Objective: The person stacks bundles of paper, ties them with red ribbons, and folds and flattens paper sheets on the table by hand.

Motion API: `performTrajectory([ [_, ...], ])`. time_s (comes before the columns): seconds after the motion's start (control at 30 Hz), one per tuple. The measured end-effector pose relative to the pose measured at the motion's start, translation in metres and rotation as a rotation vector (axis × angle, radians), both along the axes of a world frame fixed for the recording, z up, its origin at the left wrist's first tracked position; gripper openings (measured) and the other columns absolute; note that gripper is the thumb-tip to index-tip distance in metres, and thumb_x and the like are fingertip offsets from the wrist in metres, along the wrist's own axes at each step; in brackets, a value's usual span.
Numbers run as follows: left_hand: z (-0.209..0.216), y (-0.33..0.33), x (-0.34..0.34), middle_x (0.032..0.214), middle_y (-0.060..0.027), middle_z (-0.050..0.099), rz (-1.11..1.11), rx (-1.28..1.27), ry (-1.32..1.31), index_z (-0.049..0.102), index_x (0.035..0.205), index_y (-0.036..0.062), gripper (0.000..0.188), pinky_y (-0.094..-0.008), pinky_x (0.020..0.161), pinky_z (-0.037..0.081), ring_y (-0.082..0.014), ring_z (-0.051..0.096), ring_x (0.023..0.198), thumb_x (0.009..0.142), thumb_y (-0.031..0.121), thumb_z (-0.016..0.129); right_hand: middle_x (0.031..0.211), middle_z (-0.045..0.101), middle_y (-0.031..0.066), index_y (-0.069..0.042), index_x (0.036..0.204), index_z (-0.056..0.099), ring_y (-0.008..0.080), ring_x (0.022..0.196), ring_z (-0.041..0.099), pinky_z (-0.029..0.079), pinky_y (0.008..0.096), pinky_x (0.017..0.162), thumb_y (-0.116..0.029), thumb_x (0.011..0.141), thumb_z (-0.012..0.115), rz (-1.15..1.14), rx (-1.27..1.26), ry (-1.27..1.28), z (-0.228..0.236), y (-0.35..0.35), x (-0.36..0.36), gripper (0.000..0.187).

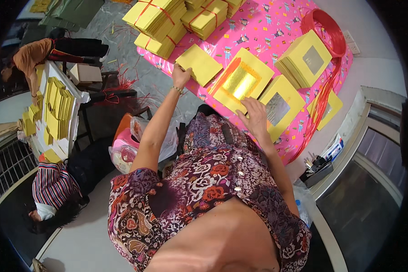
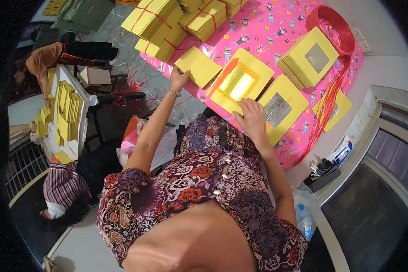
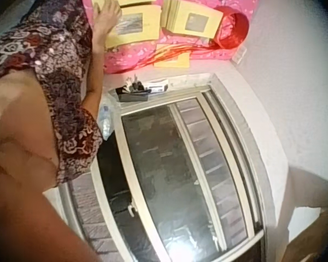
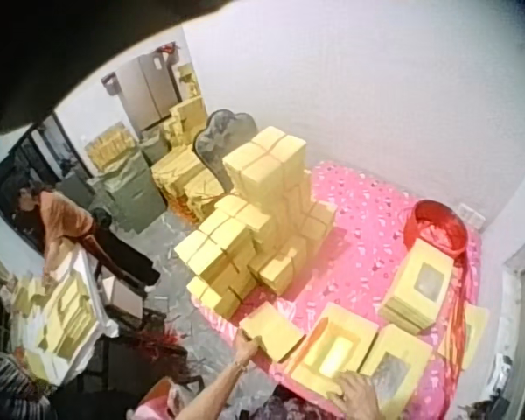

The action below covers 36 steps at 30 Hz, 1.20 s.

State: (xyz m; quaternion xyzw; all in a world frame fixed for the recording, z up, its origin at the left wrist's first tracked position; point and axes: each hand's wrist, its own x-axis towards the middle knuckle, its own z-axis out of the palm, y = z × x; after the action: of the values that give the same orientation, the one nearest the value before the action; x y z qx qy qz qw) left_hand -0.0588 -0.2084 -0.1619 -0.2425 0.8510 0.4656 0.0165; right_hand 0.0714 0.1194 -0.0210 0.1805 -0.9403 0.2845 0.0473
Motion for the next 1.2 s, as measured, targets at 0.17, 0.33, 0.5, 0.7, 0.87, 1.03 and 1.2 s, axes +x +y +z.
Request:
performTrajectory([
  [0.17,0.016,0.017,0.000,0.077,-0.0098,0.063,0.061,-0.039,0.024,0.047,0.108,-0.0055,0.055,-0.0348,0.063,0.051,-0.0225,0.063,0.068,0.069,0.018,0.077,0.117,0.056,0.0139,-0.005,0.113,0.060,0.0304,0.112,0.053,0.042,0.0422,0.093,-0.029,0.076,0.075,0.022,0.096,-0.042,-0.002,-0.008,0.005,0.047],
  [0.33,0.006,0.007,0.007,0.094,-0.0167,0.061,0.076,0.033,0.159,0.045,0.114,-0.0072,0.062,-0.0363,0.068,0.051,-0.0284,0.062,0.076,0.069,0.019,0.077,0.117,0.055,0.0140,-0.006,0.114,0.060,0.0302,0.112,0.053,0.042,0.0426,0.094,-0.029,0.076,0.075,0.052,0.170,-0.030,-0.009,-0.011,0.005,0.047],
  [0.5,0.032,0.016,0.015,0.116,-0.0222,0.048,-0.038,-0.242,0.304,0.052,0.117,-0.0045,0.055,-0.0361,0.074,0.050,-0.0301,0.056,0.091,0.072,0.020,0.075,0.110,0.059,0.0117,-0.006,0.107,0.064,0.0286,0.107,0.056,0.046,0.0407,0.089,-0.025,0.076,0.073,0.025,0.129,0.021,-0.014,-0.012,0.006,0.037],
  [0.7,0.099,0.027,0.039,0.110,-0.0125,0.056,-0.628,-0.032,0.351,0.059,0.117,0.0065,0.044,-0.0302,0.067,0.049,-0.0195,0.060,0.087,0.077,0.017,0.074,0.093,0.064,0.0087,-0.006,0.084,0.066,0.0259,0.090,0.062,0.049,0.0381,0.078,-0.020,0.077,0.072,0.022,-0.002,0.090,-0.024,-0.010,0.000,0.017],
  [0.87,0.123,0.051,0.057,0.130,-0.0145,0.050,-1.124,-0.121,0.334,0.057,0.124,0.0124,0.058,-0.0396,0.097,0.046,-0.0324,0.049,0.120,0.073,0.027,0.080,0.086,0.060,0.0079,-0.007,0.081,0.064,0.0256,0.084,0.061,0.048,0.0383,0.074,-0.020,0.075,0.073,0.033,0.031,-0.009,-0.014,-0.011,-0.003,0.018],
  [1.03,0.107,0.059,0.059,0.130,-0.0147,0.050,-1.205,-0.140,0.342,0.058,0.123,0.0125,0.050,-0.0405,0.097,0.046,-0.0333,0.049,0.120,0.076,0.013,0.075,0.087,0.056,0.0072,-0.007,0.089,0.061,0.0251,0.084,0.059,0.048,0.0379,0.074,-0.025,0.073,0.075,0.038,0.135,-0.003,-0.005,-0.015,-0.003,0.028],
  [1.2,0.105,0.057,0.053,0.129,-0.0142,0.052,-1.188,-0.054,0.339,0.059,0.121,0.0101,0.044,-0.0398,0.097,0.047,-0.0333,0.052,0.119,0.079,0.005,0.069,0.080,0.059,0.0085,-0.007,0.084,0.062,0.0267,0.077,0.062,0.049,0.0387,0.070,-0.022,0.077,0.072,0.032,0.073,-0.009,-0.012,-0.012,-0.005,0.020],
])
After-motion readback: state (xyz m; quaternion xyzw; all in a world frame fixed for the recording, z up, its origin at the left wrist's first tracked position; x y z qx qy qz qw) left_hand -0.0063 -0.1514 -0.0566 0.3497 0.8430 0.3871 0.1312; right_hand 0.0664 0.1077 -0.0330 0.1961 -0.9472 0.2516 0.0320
